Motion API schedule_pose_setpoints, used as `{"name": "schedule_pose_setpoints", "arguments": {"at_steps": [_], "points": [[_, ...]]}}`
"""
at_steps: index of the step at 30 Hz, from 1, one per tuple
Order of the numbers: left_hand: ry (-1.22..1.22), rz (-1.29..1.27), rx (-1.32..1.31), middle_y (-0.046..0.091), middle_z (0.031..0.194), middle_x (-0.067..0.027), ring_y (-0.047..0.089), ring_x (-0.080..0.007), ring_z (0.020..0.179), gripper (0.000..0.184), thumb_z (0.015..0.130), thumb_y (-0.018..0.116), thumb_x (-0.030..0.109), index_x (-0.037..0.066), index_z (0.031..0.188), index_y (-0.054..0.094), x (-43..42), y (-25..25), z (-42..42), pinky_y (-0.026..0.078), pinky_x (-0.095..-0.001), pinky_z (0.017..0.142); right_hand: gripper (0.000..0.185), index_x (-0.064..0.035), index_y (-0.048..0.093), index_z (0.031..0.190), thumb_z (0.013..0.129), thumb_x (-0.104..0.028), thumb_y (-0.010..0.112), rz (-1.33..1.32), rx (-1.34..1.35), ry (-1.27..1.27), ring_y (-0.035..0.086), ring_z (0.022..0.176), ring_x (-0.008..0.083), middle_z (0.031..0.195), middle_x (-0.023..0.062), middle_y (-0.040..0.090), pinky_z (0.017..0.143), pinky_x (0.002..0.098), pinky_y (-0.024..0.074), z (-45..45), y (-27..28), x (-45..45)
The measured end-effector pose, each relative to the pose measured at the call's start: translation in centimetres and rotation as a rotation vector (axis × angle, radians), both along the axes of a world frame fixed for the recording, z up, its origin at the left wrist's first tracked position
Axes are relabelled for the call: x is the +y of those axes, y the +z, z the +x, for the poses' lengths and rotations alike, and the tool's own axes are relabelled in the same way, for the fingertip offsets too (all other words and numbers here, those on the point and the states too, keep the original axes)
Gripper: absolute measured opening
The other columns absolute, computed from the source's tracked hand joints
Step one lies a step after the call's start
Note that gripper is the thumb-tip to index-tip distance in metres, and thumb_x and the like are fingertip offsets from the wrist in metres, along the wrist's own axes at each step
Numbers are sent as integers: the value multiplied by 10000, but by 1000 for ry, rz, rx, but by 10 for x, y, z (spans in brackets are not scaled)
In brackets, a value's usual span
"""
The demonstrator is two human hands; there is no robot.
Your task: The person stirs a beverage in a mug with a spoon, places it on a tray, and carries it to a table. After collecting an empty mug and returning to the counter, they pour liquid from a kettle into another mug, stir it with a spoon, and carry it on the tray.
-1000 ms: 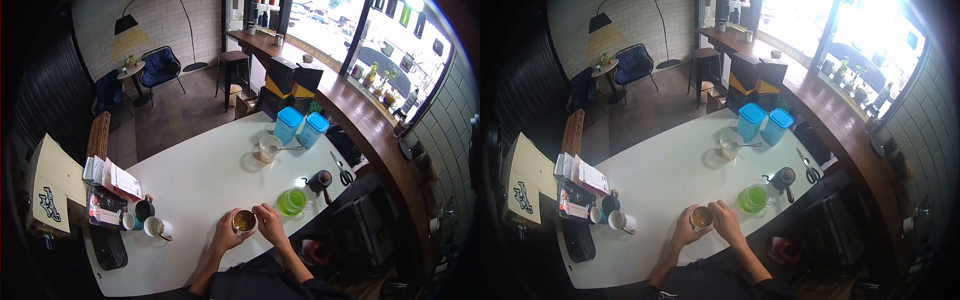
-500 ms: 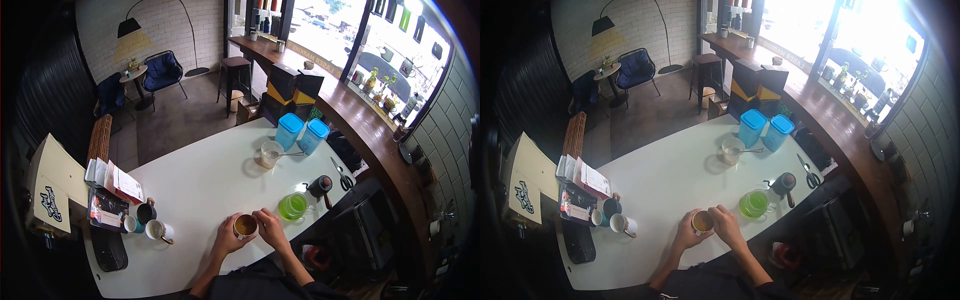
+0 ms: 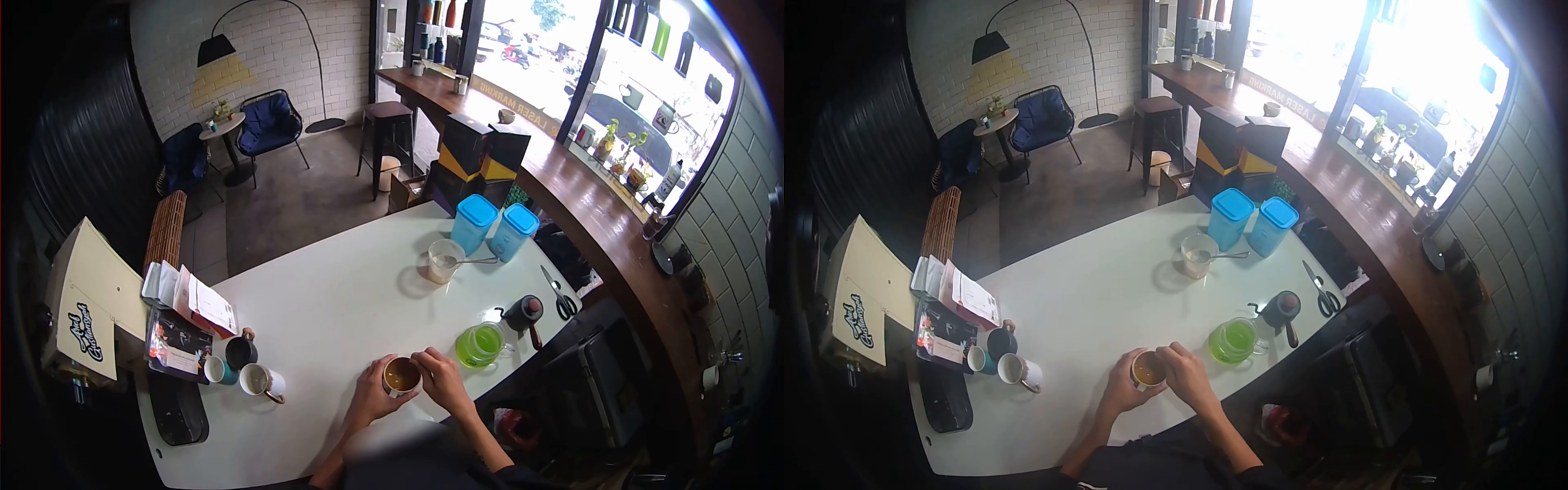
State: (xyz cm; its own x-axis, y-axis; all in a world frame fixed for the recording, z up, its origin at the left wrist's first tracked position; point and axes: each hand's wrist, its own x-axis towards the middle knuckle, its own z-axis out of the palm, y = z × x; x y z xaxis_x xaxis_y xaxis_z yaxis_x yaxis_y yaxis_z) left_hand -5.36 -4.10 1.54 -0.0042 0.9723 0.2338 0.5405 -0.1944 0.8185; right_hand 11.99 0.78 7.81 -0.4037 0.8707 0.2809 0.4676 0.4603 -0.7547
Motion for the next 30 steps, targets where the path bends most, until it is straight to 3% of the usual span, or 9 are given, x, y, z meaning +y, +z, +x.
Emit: {"name": "schedule_pose_setpoints", "arguments": {"at_steps": [8, 14, 23, 26, 30], "points": [[-1, -37, -21, 639, 1285, -136, 616, -340, 1186, 865, 696, 895, 485, 64, 1347, 513, 0, -1, -1, 489, -460, 1026, 107, -4, 680, 1013, 929, -31, 618, -51, 14, 179, 664, 801, 379, 895, 166, 644, 711, 426, 540, 2, 0, -3], [-3, -13, -12, 637, 1290, -135, 609, -332, 1199, 855, 694, 895, 481, 68, 1342, 521, 0, -1, -1, 486, -458, 1028, 109, -6, 681, 1012, 925, -29, 619, 2, -3, -11, 666, 796, 379, 884, 163, 646, 707, 427, 543, 0, -5, 0], [-11, -24, -24, 636, 1295, -119, 609, -332, 1198, 836, 697, 896, 455, 80, 1344, 521, 0, 1, -1, 484, -463, 1029, 118, -13, 685, 1018, 921, -28, 619, -27, 9, 192, 666, 789, 376, 891, 156, 649, 704, 418, 543, 0, 1, -1], [-6, -7, -16, 635, 1296, -120, 606, -333, 1202, 841, 698, 896, 452, 81, 1351, 517, 0, 1, 0, 482, -463, 1032, 117, -13, 685, 1018, 921, -28, 622, -1, -69, 93, 664, 781, 375, 890, 157, 646, 692, 419, 540, 1, 0, 1], [-14, -10, -14, 635, 1295, -122, 605, -334, 1202, 849, 697, 896, 450, 80, 1357, 512, 0, -1, -1, 483, -464, 1031, 114, -13, 685, 1016, 917, -29, 631, 23, 28, 6, 662, 773, 373, 895, 155, 646, 683, 422, 537, -5, -8, 1]]}}
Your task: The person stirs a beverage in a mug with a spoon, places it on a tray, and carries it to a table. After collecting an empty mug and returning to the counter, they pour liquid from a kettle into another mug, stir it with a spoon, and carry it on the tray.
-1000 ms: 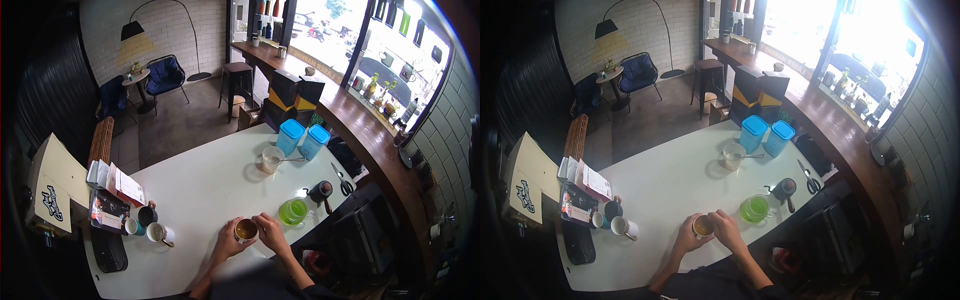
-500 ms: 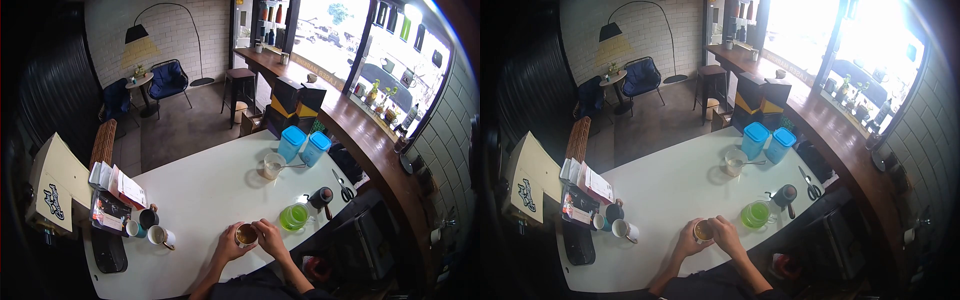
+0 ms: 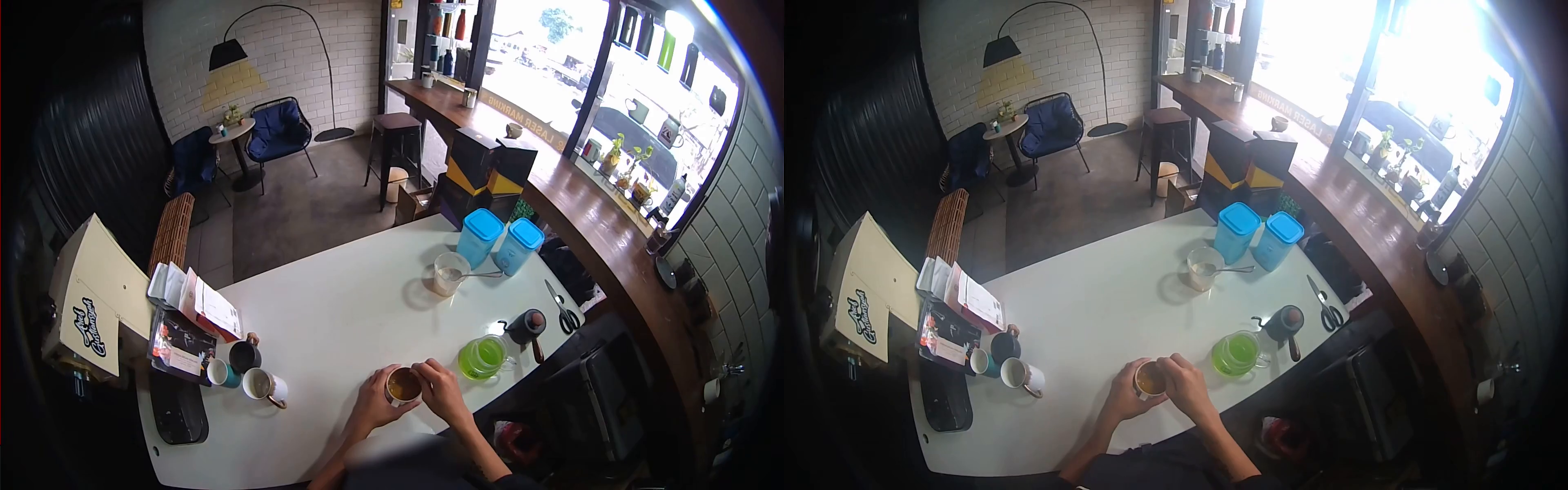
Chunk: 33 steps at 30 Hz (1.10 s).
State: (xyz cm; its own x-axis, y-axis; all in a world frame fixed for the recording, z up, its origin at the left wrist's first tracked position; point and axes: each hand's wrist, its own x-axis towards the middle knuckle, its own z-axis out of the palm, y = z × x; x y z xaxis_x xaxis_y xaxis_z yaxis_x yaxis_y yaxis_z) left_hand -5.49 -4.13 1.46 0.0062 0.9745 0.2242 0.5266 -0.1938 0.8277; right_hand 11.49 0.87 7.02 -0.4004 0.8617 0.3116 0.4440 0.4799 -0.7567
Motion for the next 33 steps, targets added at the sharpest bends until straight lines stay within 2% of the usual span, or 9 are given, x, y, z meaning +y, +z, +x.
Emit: {"name": "schedule_pose_setpoints", "arguments": {"at_steps": [5, 8, 13, 16, 20, 25, 29, 31, 33], "points": [[-5, -10, 24, 636, 1291, -125, 607, -332, 1202, 852, 694, 899, 444, 80, 1360, 512, 1, -6, -2, 482, -467, 1030, 106, -9, 683, 1007, 914, -25, 635, -42, 35, 155, 665, 778, 371, 900, 153, 647, 686, 421, 539, -1, 3, -4], [8, -12, 9, 636, 1293, -125, 609, -331, 1199, 856, 695, 896, 460, 76, 1358, 513, 0, -2, 0, 482, -466, 1029, 104, -6, 682, 1004, 914, -20, 633, -30, -38, 143, 667, 782, 372, 899, 153, 646, 689, 420, 541, 3, 3, -4], [11, 14, 18, 638, 1294, -126, 613, -332, 1194, 856, 704, 886, 487, 71, 1354, 515, 0, -1, 0, 482, -466, 1030, 103, -8, 683, 1006, 919, -25, 629, 3, -36, -57, 665, 779, 368, 890, 150, 643, 690, 419, 542, 3, 2, -3], [6, 14, 9, 641, 1290, -128, 615, -334, 1191, 852, 707, 883, 496, 69, 1349, 520, 1, -4, 0, 482, -466, 1031, 108, -9, 682, 1012, 922, -28, 627, 12, 55, 3, 663, 773, 367, 879, 152, 639, 686, 420, 540, 1, -1, -4], [3, 6, 1, 646, 1282, -134, 620, -337, 1183, 849, 704, 885, 498, 66, 1340, 524, 1, -5, -1, 486, -466, 1025, 116, -12, 680, 1023, 924, -27, 622, -40, 18, 116, 661, 769, 368, 870, 151, 635, 682, 420, 539, 5, 2, -6], [10, 19, -7, 647, 1279, -135, 626, -342, 1171, 852, 699, 891, 490, 67, 1339, 521, 0, -4, 0, 494, -468, 1015, 116, -11, 677, 1023, 927, -26, 615, 22, -51, -23, 660, 770, 368, 870, 150, 635, 683, 422, 538, 5, 3, -3], [3, 22, -1, 648, 1276, -133, 626, -344, 1168, 852, 694, 897, 479, 66, 1338, 522, 0, -1, 0, 493, -468, 1015, 99, -8, 671, 1005, 924, -26, 618, 15, 6, -59, 657, 759, 370, 864, 155, 629, 674, 427, 533, -1, 3, -3], [-6, 33, 5, 648, 1275, -135, 625, -343, 1168, 855, 693, 898, 480, 64, 1338, 522, 2, -3, -1, 492, -468, 1016, 87, -9, 668, 994, 925, -26, 618, 16, 57, 77, 654, 744, 374, 856, 161, 620, 662, 430, 527, -2, 4, -3], [-13, 43, 12, 649, 1273, -137, 625, -343, 1169, 858, 692, 899, 481, 62, 1338, 521, 2, -2, -1, 491, -467, 1018, 90, -10, 670, 997, 925, -26, 617, 15, 42, 101, 654, 743, 374, 856, 161, 621, 663, 429, 528, -1, 4, -2]]}}
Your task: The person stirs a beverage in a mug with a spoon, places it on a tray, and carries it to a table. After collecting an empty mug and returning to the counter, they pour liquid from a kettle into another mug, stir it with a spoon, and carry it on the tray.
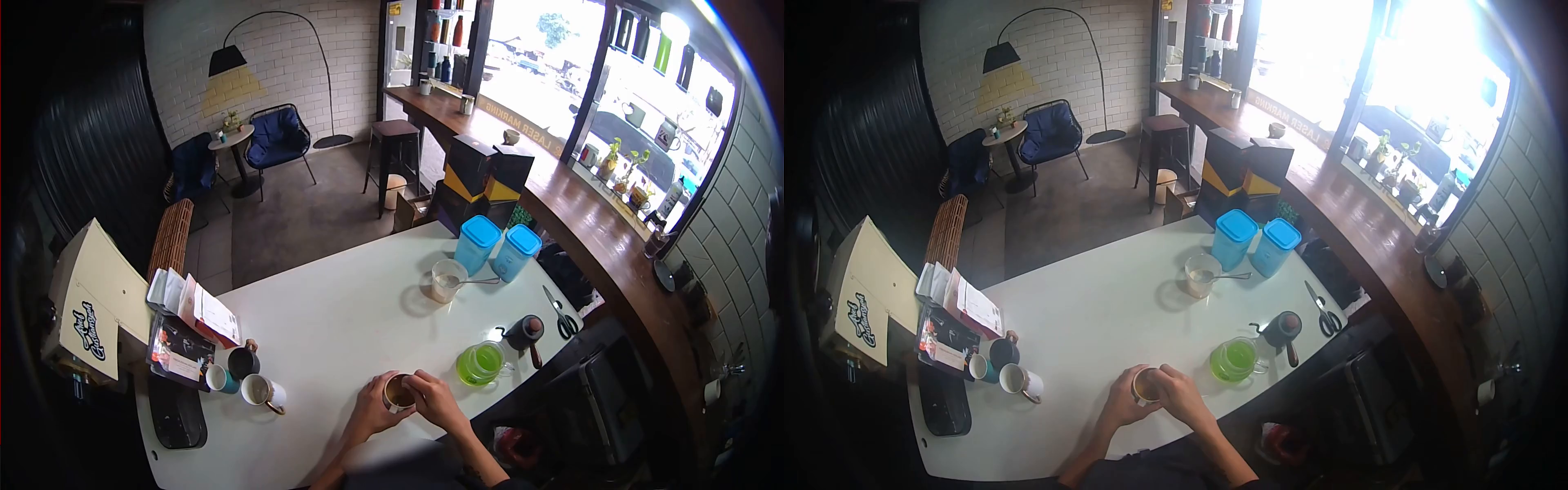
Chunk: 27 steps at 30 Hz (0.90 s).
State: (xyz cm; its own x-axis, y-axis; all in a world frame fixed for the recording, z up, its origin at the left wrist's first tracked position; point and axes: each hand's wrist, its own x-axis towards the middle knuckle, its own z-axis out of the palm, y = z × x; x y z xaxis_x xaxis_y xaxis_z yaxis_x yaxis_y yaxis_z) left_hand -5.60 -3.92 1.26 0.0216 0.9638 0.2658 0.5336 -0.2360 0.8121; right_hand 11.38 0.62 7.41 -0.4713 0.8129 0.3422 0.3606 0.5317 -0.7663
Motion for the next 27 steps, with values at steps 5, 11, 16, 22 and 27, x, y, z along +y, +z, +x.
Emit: {"name": "schedule_pose_setpoints", "arguments": {"at_steps": [5, 11, 16, 22, 27], "points": [[28, -34, -14, 643, 1285, -129, 619, -338, 1180, 849, 684, 903, 459, 74, 1340, 525, -2, 3, 1, 489, -466, 1020, 95, -10, 672, 1002, 925, -25, 619, -8, -74, -63, 654, 753, 373, 860, 156, 627, 670, 423, 533, 4, -4, 3], [8, -22, 16, 645, 1282, -127, 619, -335, 1185, 846, 683, 904, 456, 79, 1341, 528, -1, 0, -1, 490, -465, 1018, 96, -11, 669, 1001, 919, -20, 621, -20, 42, -72, 656, 762, 373, 872, 155, 627, 667, 422, 529, -2, -1, 0], [5, -32, -11, 645, 1281, -126, 619, -335, 1184, 840, 679, 911, 442, 79, 1334, 530, 0, 1, -1, 492, -466, 1016, 93, -1, 667, 998, 915, -14, 627, -39, -39, 8, 658, 764, 371, 874, 156, 627, 668, 422, 527, 2, -2, 0], [5, -28, -26, 645, 1278, -127, 618, -339, 1182, 839, 677, 913, 438, 77, 1331, 531, 0, 1, 1, 501, -459, 1006, 80, -2, 664, 987, 918, -15, 626, -7, -8, -137, 659, 765, 374, 877, 156, 629, 676, 419, 533, 0, -6, 2], [7, -39, -8, 650, 1264, -133, 626, -341, 1168, 841, 684, 907, 462, 71, 1328, 532, 0, 0, -1, 504, -460, 1001, 79, -2, 666, 990, 928, -24, 622, -27, 5, 25, 655, 757, 381, 882, 159, 628, 677, 424, 533, 0, 0, -1]]}}
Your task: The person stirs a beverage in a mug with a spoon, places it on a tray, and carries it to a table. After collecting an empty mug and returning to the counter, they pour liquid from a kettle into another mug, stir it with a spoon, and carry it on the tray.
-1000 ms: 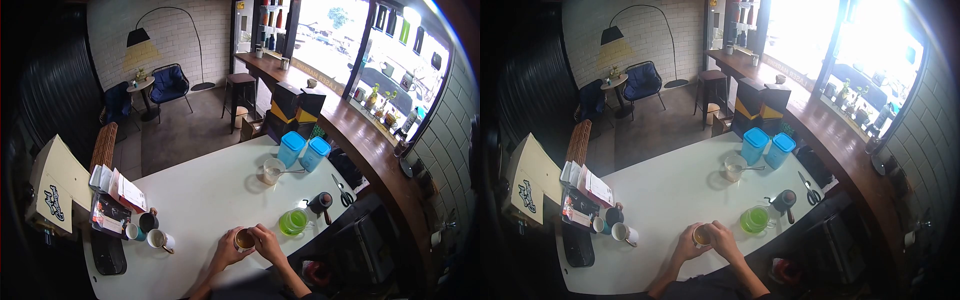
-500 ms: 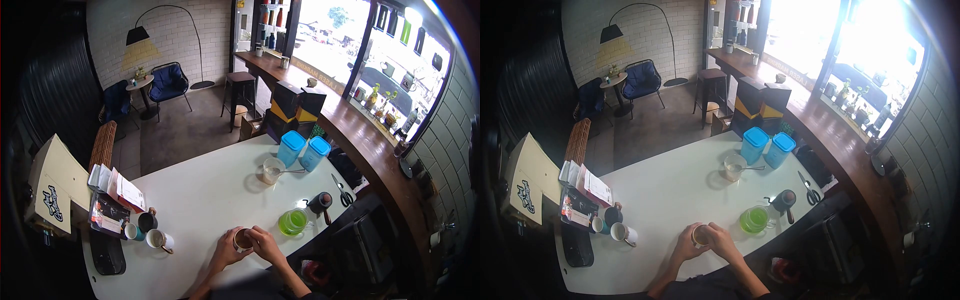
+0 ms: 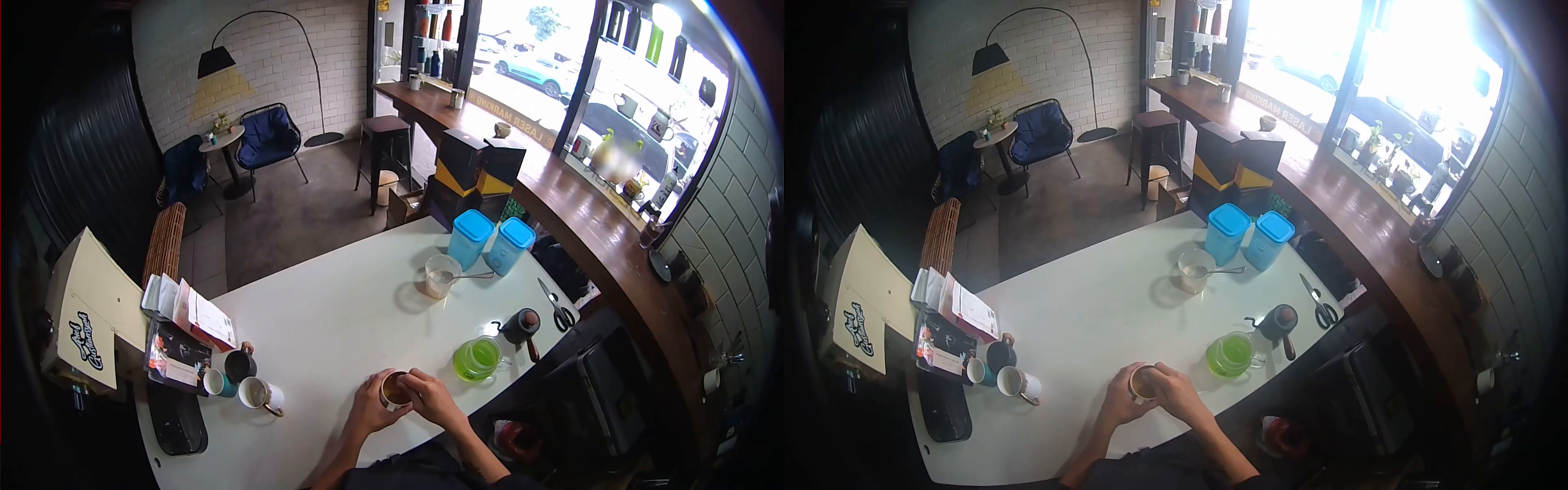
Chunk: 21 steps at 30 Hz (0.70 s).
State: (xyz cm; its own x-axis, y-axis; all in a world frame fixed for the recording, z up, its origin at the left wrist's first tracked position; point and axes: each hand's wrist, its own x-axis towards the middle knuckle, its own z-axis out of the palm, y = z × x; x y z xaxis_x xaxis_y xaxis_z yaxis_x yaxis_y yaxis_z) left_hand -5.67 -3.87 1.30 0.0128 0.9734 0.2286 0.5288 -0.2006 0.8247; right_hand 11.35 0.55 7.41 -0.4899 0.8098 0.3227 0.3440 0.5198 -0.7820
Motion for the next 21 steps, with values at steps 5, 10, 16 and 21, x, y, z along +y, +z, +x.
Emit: {"name": "schedule_pose_setpoints", "arguments": {"at_steps": [5, 10, 16, 21], "points": [[23, -3, -13, 646, 1266, -143, 625, -348, 1169, 844, 685, 905, 459, 70, 1332, 527, -2, 2, 2, 506, -464, 999, 85, -1, 671, 993, 928, -23, 621, 9, -77, -91, 662, 775, 388, 893, 159, 641, 688, 432, 532, 9, 1, 1], [20, 21, 7, 648, 1251, -149, 634, -341, 1160, 833, 670, 926, 389, 67, 1332, 536, -2, 4, 2, 518, -453, 984, 117, 2, 678, 1027, 926, -18, 624, 11, -26, -148, 663, 783, 384, 894, 161, 644, 700, 424, 539, 1, -4, 3], [13, 17, 6, 648, 1261, -138, 632, -337, 1166, 838, 668, 929, 389, 70, 1335, 535, -1, 1, 1, 508, -453, 1000, 123, -5, 677, 1038, 933, -33, 619, -65, -10, 76, 668, 811, 385, 918, 162, 653, 717, 424, 544, 3, 2, 0], [21, 15, 20, 644, 1281, -128, 621, -340, 1179, 849, 687, 905, 460, 78, 1343, 524, -3, 0, 2, 491, -462, 1022, 106, 0, 681, 1010, 928, -19, 617, -4, -140, -93, 672, 793, 377, 905, 163, 659, 698, 422, 539, 11, 5, 2]]}}
